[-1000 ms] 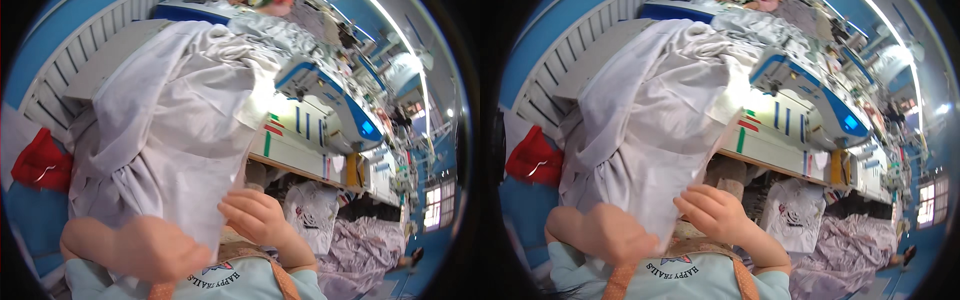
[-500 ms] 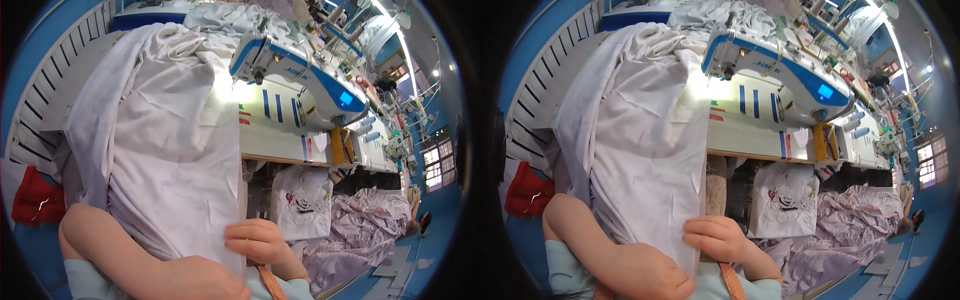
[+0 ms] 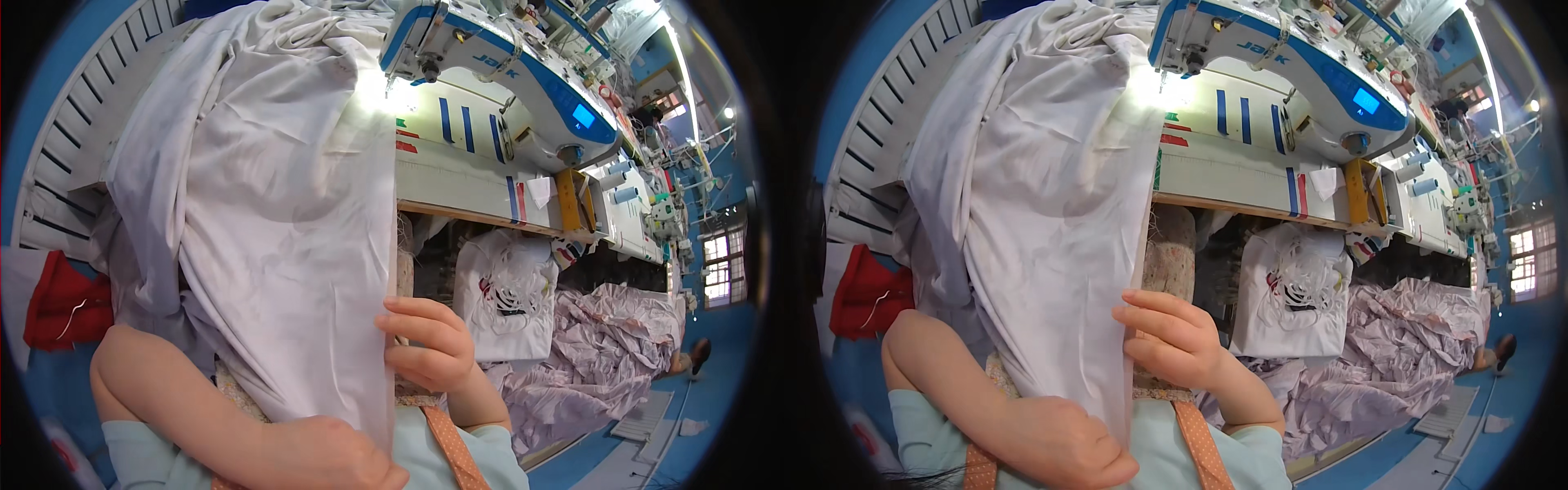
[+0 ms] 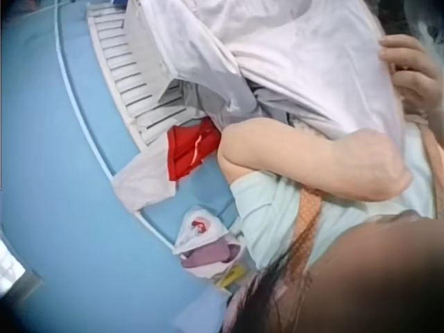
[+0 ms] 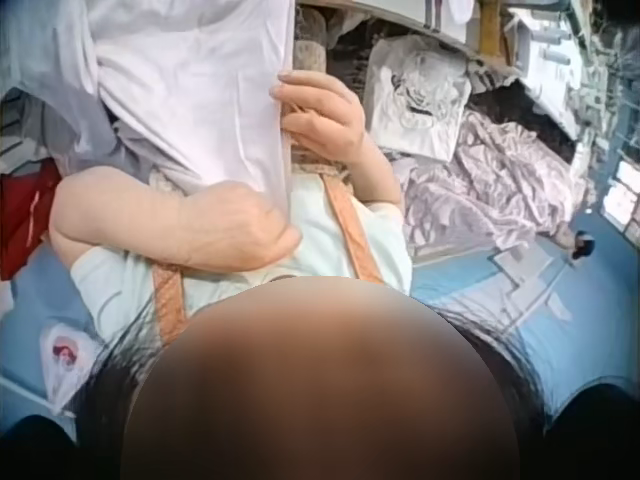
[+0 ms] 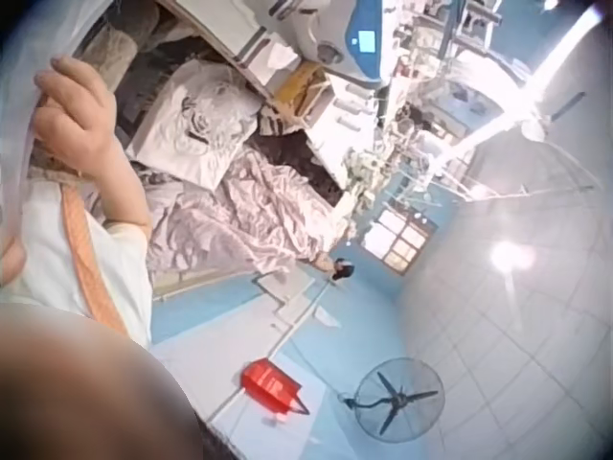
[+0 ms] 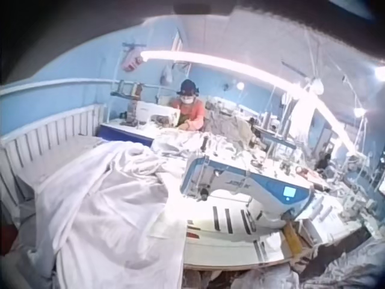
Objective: Sewing a piece of white fabric using an industrial sewing machine in a factory setting.
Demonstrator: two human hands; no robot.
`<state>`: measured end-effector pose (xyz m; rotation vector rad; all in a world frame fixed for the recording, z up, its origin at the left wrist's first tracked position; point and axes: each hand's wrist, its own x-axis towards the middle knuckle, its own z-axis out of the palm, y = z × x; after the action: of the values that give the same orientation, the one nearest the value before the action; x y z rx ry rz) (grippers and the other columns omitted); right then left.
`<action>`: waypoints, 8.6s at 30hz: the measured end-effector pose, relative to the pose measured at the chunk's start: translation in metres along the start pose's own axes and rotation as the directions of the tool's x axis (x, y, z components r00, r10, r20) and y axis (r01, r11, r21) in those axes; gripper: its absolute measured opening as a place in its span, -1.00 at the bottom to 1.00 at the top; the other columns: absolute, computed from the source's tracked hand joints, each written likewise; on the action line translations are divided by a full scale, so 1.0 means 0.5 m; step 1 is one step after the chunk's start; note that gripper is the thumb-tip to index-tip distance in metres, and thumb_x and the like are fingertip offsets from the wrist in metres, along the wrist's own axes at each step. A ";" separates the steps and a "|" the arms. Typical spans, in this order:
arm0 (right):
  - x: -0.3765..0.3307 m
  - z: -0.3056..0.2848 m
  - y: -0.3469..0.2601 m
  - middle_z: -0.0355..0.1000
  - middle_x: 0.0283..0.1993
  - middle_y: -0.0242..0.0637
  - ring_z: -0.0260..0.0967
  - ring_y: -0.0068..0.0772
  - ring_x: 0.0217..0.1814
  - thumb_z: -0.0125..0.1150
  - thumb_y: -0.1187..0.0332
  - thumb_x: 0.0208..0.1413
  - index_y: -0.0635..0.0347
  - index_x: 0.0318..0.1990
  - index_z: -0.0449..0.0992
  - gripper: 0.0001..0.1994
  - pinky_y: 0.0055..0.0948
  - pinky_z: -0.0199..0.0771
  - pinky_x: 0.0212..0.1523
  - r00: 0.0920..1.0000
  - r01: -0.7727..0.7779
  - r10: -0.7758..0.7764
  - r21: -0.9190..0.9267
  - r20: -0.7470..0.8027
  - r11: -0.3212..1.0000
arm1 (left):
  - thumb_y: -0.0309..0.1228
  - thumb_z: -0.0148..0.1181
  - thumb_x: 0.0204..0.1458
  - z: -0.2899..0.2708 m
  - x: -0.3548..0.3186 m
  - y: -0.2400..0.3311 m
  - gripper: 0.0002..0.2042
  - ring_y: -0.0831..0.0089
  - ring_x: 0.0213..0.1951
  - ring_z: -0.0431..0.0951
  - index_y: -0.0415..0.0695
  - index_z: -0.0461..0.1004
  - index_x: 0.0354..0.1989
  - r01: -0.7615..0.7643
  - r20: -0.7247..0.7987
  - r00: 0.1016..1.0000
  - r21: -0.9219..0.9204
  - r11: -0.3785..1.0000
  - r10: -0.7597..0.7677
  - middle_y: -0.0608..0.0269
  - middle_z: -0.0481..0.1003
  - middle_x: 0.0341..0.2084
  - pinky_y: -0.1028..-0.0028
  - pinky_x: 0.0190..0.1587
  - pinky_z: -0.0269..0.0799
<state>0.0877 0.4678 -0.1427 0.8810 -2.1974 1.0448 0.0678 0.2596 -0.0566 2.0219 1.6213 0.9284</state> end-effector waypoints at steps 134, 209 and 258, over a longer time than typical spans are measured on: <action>0.198 0.180 0.381 0.45 -0.20 -0.21 0.38 -0.12 -0.11 0.13 0.63 -0.29 0.20 -0.26 0.55 -0.68 -0.29 0.41 -0.14 0.992 -0.047 0.089 -0.400 0.088 0.915 | -0.48 0.30 -0.31 0.227 -0.387 -0.443 -0.68 0.14 -0.14 0.44 -0.15 0.50 -0.27 0.890 -0.836 0.257 0.009 0.457 -0.484 0.20 0.45 -0.22 0.27 -0.14 0.39; -0.119 0.160 0.339 0.54 -0.30 -0.26 0.50 -0.30 -0.23 0.16 0.44 0.03 0.21 -0.27 0.56 -0.88 -0.47 0.44 -0.18 0.573 -0.816 0.749 0.317 0.332 0.483 | -0.08 0.30 -0.18 -0.293 -0.089 -0.761 -0.46 0.11 -0.37 0.56 -0.13 0.43 -0.04 0.900 -0.758 0.426 0.302 0.314 -0.494 0.05 0.55 -0.43 0.24 -0.30 0.45; 0.465 0.202 0.152 0.21 -0.74 -0.08 0.19 -0.13 -0.70 0.17 0.39 -0.26 0.31 -0.69 0.34 -0.81 -0.30 0.22 -0.61 0.969 -0.245 0.227 -0.323 -0.093 0.914 | -0.49 0.20 -0.08 0.040 -0.241 -0.417 -0.77 0.16 -0.28 0.45 -0.23 0.40 -0.22 0.850 -0.987 -0.051 -0.122 0.513 -0.150 0.07 0.45 -0.39 0.30 -0.21 0.35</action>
<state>-0.1364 0.3472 -0.0697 0.4389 -2.3824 0.7548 -0.0785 0.1996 -0.2391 0.2969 3.4037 1.5718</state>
